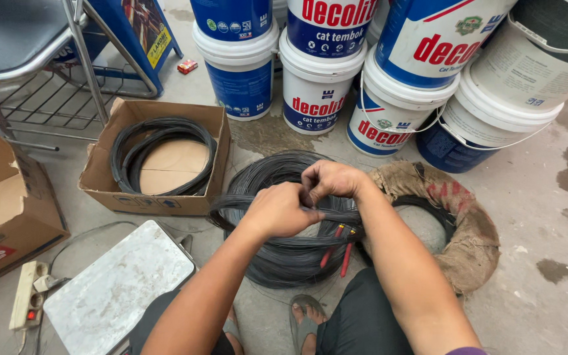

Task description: The person weighs a coil of wire on a digital scale, then removes it and coils the wire by hand. They place the coiled wire into a cardboard box and then begin coiling another length of wire from a larger bundle.

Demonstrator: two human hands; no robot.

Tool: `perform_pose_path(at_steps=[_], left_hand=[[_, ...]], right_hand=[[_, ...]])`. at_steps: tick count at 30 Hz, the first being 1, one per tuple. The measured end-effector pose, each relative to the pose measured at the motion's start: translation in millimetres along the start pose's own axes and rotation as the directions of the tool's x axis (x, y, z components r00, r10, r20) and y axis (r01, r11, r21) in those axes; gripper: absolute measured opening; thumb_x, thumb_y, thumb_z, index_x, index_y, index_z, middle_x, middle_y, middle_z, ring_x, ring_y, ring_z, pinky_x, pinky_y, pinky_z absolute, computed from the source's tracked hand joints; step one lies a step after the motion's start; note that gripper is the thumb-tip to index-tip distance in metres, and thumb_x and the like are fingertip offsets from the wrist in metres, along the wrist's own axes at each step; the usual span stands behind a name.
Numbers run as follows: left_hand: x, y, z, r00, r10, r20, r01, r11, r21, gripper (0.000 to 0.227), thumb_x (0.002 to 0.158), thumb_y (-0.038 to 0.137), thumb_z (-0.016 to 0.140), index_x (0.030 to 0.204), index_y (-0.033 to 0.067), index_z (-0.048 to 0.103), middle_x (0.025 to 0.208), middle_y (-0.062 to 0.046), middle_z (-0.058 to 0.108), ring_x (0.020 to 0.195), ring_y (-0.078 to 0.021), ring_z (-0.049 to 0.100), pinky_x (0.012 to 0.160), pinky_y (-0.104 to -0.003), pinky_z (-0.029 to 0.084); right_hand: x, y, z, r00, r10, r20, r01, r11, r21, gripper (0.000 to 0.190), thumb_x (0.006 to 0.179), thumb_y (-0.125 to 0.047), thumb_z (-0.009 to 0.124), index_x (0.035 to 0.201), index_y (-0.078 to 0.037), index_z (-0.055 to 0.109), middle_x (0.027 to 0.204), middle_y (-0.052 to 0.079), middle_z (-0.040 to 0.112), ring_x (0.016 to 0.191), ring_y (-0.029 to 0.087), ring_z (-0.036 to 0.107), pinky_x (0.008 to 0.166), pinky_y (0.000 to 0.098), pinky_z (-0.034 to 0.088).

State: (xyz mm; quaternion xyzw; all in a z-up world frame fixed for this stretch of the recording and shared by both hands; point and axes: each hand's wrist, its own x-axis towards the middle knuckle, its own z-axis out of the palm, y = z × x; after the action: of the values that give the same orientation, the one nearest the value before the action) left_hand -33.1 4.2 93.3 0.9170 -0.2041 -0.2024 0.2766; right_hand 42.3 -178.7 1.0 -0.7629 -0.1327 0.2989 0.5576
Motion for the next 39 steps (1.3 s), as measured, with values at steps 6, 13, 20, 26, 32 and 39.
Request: perform_pose_path(at_steps=[6,13,20,26,32,39], left_hand=[[-20,6,-10,1.0,-0.012,0.015,0.013,0.994,-0.108,0.034,0.066,0.039,0.063,0.089,0.0149,0.066,0.091,-0.009,0.066,0.1,-0.0346,0.058,0.085,-0.041,0.043],[-15,-3,-6,0.997,-0.073,0.013,0.074,0.987,-0.14,0.036,0.06,0.043,0.065,0.089,0.0205,0.067,0.093,-0.006,0.066,0.103,-0.0304,0.057,0.087,-0.039,0.043],[-11,-4,-8,0.994,-0.066,0.093,0.079,0.985,-0.152,0.034,0.064,0.037,0.066,0.093,0.018,0.061,0.096,-0.004,0.065,0.106,-0.0274,0.056,0.09,-0.037,0.038],[11,-21,13,0.981,-0.051,0.189,0.085,0.98,-0.178,0.041,0.063,0.034,0.07,0.096,0.0112,0.06,0.099,-0.009,0.064,0.107,-0.0276,0.056,0.087,-0.04,0.043],[-14,-27,-2,0.987,0.081,0.137,-0.05,0.975,-0.216,0.045,0.065,0.032,0.069,0.102,0.0112,0.055,0.1,-0.012,0.062,0.1,-0.0338,0.058,0.082,-0.043,0.044],[-10,-63,46,0.622,0.694,-0.363,-0.551,0.717,0.427,0.028,0.072,0.017,0.065,0.096,0.0137,0.052,0.088,-0.008,0.053,0.081,-0.031,0.058,0.067,-0.041,0.045]], right_hand=[[5,2,-2,0.999,0.027,-0.029,-0.028,0.999,-0.032,0.032,0.041,-0.003,0.087,0.067,-0.005,0.068,0.056,0.004,0.063,0.056,0.012,0.06,0.055,0.0232,0.047],[16,15,-5,0.999,0.042,-0.018,-0.043,0.997,-0.063,0.031,0.041,-0.003,0.085,0.066,-0.007,0.068,0.056,0.002,0.062,0.056,0.01,0.059,0.054,0.0222,0.046],[11,3,6,0.998,0.07,0.008,-0.069,0.995,-0.066,0.029,0.044,0.0,0.083,0.067,-0.009,0.068,0.057,0.001,0.062,0.057,0.01,0.058,0.055,0.0222,0.045],[19,4,7,0.991,0.11,0.07,-0.1,0.987,-0.127,0.029,0.042,-0.002,0.084,0.066,-0.01,0.069,0.059,0.0,0.064,0.058,0.01,0.058,0.056,0.0228,0.045],[10,-19,21,0.992,0.114,0.057,-0.105,0.986,-0.128,0.027,0.043,0.002,0.081,0.066,-0.007,0.069,0.056,0.003,0.063,0.054,0.012,0.058,0.052,0.0228,0.043],[4,-15,12,0.995,0.096,-0.005,-0.097,0.991,-0.096,0.025,0.044,-0.002,0.083,0.065,-0.004,0.069,0.054,0.006,0.062,0.054,0.013,0.058,0.051,0.023,0.044]])
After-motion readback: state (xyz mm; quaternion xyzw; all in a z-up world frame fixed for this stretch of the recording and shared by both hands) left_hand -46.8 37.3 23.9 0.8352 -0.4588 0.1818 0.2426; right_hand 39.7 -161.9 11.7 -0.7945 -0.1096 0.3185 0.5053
